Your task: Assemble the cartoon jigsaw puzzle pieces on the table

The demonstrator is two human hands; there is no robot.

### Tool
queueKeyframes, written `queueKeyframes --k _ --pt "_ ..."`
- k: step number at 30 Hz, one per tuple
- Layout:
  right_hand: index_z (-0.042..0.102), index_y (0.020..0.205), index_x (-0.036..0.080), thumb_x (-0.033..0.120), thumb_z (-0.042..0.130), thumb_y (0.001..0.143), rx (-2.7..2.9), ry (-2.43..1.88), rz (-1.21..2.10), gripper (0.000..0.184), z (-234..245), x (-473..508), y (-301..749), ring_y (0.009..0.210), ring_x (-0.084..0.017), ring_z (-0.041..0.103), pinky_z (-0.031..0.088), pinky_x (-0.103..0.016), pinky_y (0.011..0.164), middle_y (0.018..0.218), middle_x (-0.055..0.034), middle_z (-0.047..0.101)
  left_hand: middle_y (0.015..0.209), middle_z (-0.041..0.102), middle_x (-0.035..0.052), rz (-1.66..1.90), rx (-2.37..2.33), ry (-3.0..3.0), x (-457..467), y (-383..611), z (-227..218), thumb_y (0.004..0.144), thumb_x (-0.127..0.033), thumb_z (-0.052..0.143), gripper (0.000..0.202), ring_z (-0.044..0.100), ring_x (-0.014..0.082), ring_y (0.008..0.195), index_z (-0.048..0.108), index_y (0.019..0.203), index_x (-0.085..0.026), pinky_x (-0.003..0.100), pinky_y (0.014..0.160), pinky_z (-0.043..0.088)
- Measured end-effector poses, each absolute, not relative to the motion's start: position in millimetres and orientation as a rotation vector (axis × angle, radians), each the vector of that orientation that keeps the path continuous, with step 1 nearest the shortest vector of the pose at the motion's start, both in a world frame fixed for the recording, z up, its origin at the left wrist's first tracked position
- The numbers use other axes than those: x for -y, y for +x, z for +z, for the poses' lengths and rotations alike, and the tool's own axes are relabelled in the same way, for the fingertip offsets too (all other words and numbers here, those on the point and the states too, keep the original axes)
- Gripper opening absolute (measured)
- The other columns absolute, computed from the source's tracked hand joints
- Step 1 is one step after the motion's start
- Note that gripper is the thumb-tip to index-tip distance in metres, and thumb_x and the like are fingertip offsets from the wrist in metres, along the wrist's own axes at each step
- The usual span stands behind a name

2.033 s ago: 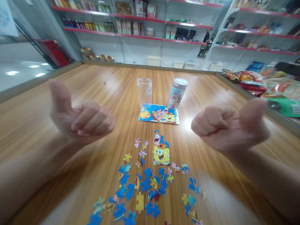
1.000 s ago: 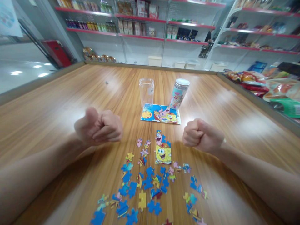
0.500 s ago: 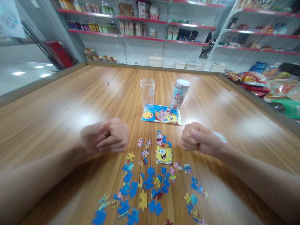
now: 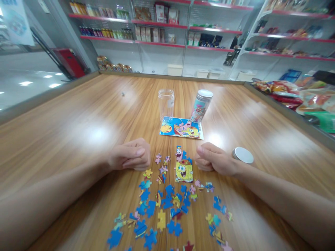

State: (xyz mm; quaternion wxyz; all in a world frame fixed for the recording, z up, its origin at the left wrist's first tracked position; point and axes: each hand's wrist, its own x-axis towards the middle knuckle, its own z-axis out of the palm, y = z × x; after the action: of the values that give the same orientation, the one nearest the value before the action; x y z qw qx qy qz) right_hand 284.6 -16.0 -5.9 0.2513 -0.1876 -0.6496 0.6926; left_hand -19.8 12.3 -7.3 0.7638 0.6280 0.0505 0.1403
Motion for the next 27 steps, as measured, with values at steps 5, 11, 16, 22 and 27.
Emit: queueKeyframes --k 5,11,16,22,27 --pt "0.017 0.056 0.022 0.069 0.016 0.1 1.473 -0.116 2.05 0.065 16.7 12.7 293.7 0.034 -0.005 0.011 0.012 -0.02 0.033 0.046 0.0094 0.014 0.036 0.022 -0.002 0.294 -0.102 1.367 -13.6 -18.7 -7.6 0.095 -0.054 0.047 0.066 0.019 0.0077 0.035 0.033 0.042 -0.017 0.026 0.043 0.013" --pt "0.02 0.055 0.023 0.073 0.016 0.098 1.785 -0.411 2.003 0.066 -3.6 9.3 296.9 0.038 -0.006 0.013 0.011 -0.021 0.035 0.048 0.0087 0.018 0.036 0.023 -0.0018 0.294 -0.094 1.373 -14.5 -19.2 -8.0 0.095 -0.054 0.046 0.065 0.019 0.0083 0.035 0.033 0.043 -0.018 0.027 0.043 0.012" --pt "0.02 0.056 0.022 0.074 0.015 0.097 2.008 -0.574 1.896 0.067 -10.0 15.0 289.2 0.044 -0.006 0.013 0.012 -0.023 0.039 0.051 0.0082 0.016 0.036 0.023 -0.0017 0.294 -0.09 1.38 -13.3 -18.9 -7.9 0.096 -0.055 0.045 0.065 0.019 0.0088 0.035 0.033 0.043 -0.019 0.028 0.043 0.012" --pt "0.019 0.056 0.023 0.079 0.011 0.094 1.999 -0.52 1.937 0.068 -5.7 14.0 288.5 0.042 -0.006 0.013 0.011 -0.022 0.038 0.051 0.0086 0.016 0.036 0.022 -0.0013 0.291 -0.071 1.355 -13.8 -17.8 -4.0 0.096 -0.07 0.031 0.074 0.019 0.0092 0.034 0.032 0.042 -0.019 0.028 0.04 0.014" --pt "0.022 0.056 0.023 0.076 0.015 0.097 1.862 -0.555 2.057 0.067 -7.9 6.3 295.1 0.039 -0.006 0.014 0.013 -0.021 0.035 0.049 0.009 0.019 0.033 0.024 -0.0001 0.329 -0.065 1.319 -18.5 -23.0 3.4 0.084 -0.088 0.011 0.083 0.02 0.01 0.031 0.031 0.041 -0.02 0.028 0.038 0.015"
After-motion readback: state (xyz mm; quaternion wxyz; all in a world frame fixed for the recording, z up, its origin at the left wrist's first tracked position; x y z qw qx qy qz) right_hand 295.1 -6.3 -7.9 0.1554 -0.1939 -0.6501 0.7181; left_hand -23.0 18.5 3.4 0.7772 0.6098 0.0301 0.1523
